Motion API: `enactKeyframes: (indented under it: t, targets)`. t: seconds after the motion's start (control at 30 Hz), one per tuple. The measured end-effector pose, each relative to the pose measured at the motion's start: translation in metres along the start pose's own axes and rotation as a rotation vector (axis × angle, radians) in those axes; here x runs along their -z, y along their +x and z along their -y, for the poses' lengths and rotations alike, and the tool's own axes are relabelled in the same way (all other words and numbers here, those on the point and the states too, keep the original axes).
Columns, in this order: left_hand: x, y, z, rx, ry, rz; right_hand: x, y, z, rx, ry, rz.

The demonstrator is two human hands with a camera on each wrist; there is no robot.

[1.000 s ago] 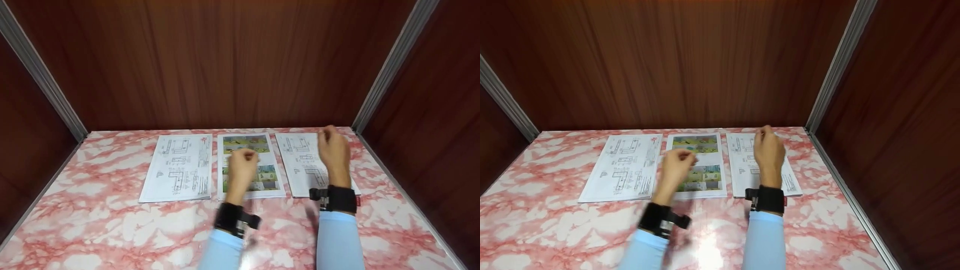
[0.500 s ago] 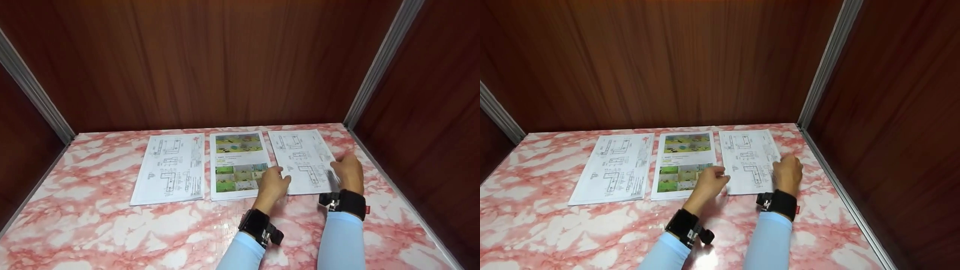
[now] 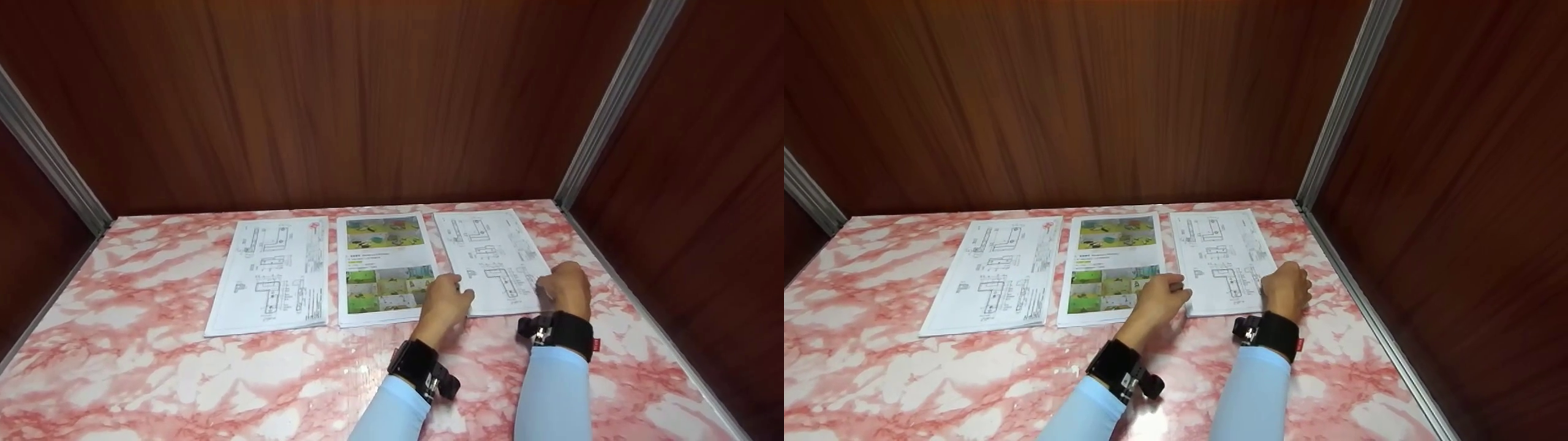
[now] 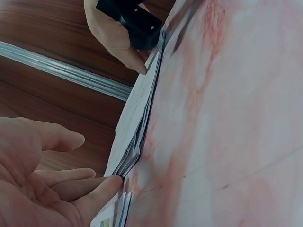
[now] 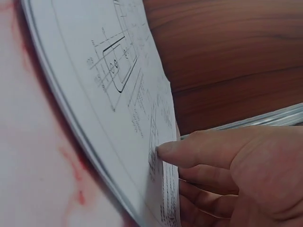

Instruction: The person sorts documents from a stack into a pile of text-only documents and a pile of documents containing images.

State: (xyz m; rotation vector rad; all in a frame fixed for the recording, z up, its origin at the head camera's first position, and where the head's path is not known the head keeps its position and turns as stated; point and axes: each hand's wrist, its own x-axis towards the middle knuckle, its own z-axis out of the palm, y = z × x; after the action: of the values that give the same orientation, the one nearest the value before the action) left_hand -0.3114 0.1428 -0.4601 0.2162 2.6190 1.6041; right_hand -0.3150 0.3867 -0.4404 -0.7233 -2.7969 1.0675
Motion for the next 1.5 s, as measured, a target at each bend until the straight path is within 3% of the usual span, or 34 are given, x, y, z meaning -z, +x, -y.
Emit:
enactKeyframes:
  t: [0.17,0.43,0.8,0.9,1.1,1.33,1.5]
  targets:
    - [0.001,-0.002,-0.004,0.016,0.004,0.004,-0.001,-0.001,0.002,0.012,0.023,-0.049]
    - [0.002,-0.007,-0.009,0.005,0.081,-0.015,0.001,0.004,0.008,0.019,-0.027,-0.126]
    - [0.001,-0.012,-0.013,-0.051,0.189,-0.002,0.007,-0.001,0.014,0.035,-0.018,-0.104]
    - [0.001,-0.011,-0.012,-0.070,0.126,-0.004,0.010,-0.004,0.011,0.028,0.047,-0.080]
    - [-0.001,-0.007,-0.010,-0.056,-0.101,-0.006,0.013,-0.002,0.004,0.066,0.132,-0.082]
    - [-0.004,-0.004,-0.005,0.047,-0.411,0.022,0.024,-0.007,0.004,0.047,0.224,-0.051]
    - [-0.005,-0.003,-0.003,0.059,-0.437,0.024,0.030,-0.007,0.004,0.027,0.206,-0.036]
